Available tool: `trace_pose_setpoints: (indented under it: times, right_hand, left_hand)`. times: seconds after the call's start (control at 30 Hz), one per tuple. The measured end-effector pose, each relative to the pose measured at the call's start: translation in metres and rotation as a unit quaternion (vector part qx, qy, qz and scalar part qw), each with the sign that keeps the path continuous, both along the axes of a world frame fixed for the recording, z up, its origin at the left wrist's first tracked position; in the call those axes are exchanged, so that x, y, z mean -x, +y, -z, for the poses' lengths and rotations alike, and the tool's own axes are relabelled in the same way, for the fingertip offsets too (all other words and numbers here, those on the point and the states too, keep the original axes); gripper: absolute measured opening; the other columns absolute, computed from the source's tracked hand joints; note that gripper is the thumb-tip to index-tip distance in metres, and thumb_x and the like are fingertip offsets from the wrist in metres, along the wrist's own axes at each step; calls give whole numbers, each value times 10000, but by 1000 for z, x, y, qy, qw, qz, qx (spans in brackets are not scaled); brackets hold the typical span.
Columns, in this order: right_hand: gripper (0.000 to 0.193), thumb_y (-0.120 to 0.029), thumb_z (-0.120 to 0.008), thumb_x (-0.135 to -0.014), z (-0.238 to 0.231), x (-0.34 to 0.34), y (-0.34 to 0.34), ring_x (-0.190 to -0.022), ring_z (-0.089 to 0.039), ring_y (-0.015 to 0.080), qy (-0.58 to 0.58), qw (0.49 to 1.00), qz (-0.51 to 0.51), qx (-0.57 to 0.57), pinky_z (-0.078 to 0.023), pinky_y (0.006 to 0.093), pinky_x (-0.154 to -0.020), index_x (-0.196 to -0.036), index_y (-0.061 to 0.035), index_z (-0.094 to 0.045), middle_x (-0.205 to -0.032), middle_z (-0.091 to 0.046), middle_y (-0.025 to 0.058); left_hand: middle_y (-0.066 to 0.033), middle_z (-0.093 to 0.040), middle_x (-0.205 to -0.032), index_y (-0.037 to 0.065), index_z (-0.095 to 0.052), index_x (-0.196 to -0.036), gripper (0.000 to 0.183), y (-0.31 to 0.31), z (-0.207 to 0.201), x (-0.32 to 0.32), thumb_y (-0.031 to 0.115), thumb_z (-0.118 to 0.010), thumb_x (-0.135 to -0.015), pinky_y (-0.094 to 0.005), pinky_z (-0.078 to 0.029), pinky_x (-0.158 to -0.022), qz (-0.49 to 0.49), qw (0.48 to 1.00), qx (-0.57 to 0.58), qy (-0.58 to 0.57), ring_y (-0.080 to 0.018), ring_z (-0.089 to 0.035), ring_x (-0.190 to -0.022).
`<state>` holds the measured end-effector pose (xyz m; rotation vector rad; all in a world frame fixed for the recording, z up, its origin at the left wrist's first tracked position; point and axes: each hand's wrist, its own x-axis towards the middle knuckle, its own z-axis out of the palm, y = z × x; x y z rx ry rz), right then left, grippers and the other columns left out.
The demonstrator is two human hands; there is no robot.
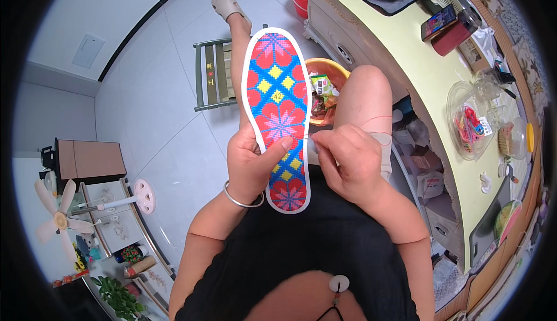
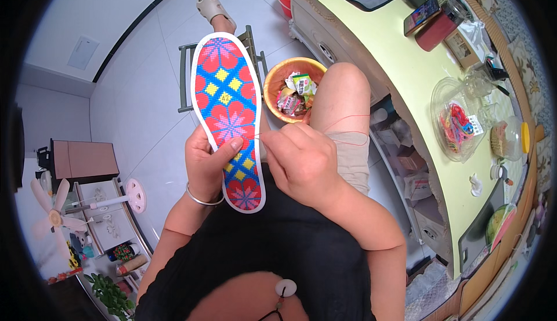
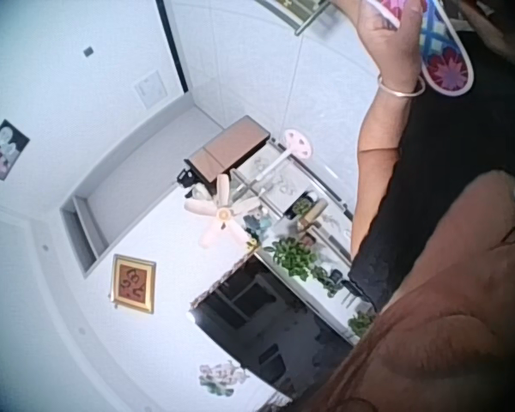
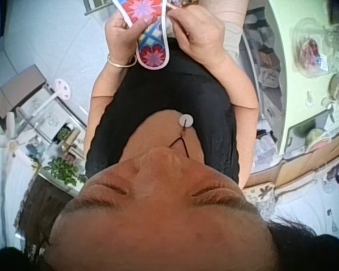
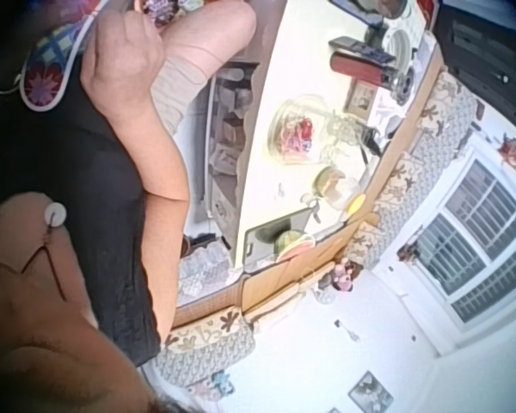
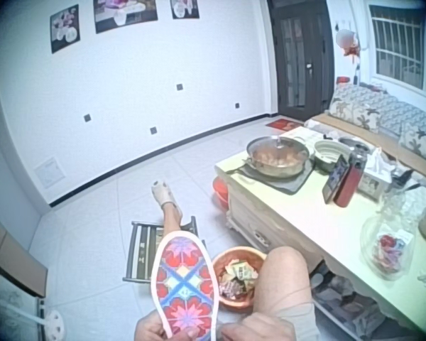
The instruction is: The person sews a colorful embroidered shoe insole by hand using a needle and red thread, pulling the thread through the material and adjusting the insole in their lap.
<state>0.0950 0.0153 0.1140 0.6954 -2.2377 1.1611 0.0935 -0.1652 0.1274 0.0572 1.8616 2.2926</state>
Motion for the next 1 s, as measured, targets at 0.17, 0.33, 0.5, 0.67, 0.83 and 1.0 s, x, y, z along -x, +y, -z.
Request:
trace_pose_setpoints:
  times: [0.17,0.33,0.5,0.67,0.83,1.0]
  right_hand:
    - [189,36,-648,-683,-2,-1,0,-578,-538,261,-1,1000,1,-5,-437,353,-510,-861,-16,-609,-651,-514,83]
    - [188,33,-647,-686,-1,-1,0,-573,-536,257,8,1000,6,-6,-434,351,-504,-864,-17,-609,-647,-510,81]
    - [188,13,-660,-683,-1,0,0,-568,-534,248,17,1000,6,-15,-428,346,-493,-861,-19,-608,-644,-503,73]
    - [205,-8,-671,-654,-4,-2,-1,-552,-512,226,25,998,13,-51,-406,337,-469,-845,-24,-599,-629,-464,58]
    - [227,67,-663,-657,-6,-5,-5,-571,-551,264,-8,997,7,-74,-442,338,-515,-867,-5,-613,-669,-559,102]
    - [174,29,-675,-695,-2,-6,-7,-582,-554,260,-9,999,18,-42,-440,343,-514,-849,-6,-603,-667,-548,98]
  left_hand:
    - [-95,-635,-1054,-41,-529,-1123,297,0,0,-1,28,-618,-848,-255,-500,-792,-4,999,26,21,-116,-611,-910]
    - [-98,-631,-1060,-44,-523,-1128,300,0,4,-1,7,-611,-846,-253,-498,-792,-2,999,25,34,-115,-608,-916]
    - [-92,-642,-1027,-45,-542,-1097,272,2,3,-2,-9,-617,-839,-249,-502,-772,-12,999,18,36,-113,-615,-886]
    - [-92,-665,-952,-50,-588,-1011,202,4,4,-5,1,-648,-825,-242,-507,-717,-30,992,91,79,-108,-626,-817]
    - [-87,-677,-893,-46,-614,-942,164,10,9,-7,17,-681,-806,-235,-499,-665,-62,967,166,183,-98,-630,-775]
    - [-95,-677,-791,-23,-636,-884,159,5,18,-5,48,-722,-771,-235,-481,-579,-89,936,242,238,-118,-638,-661]
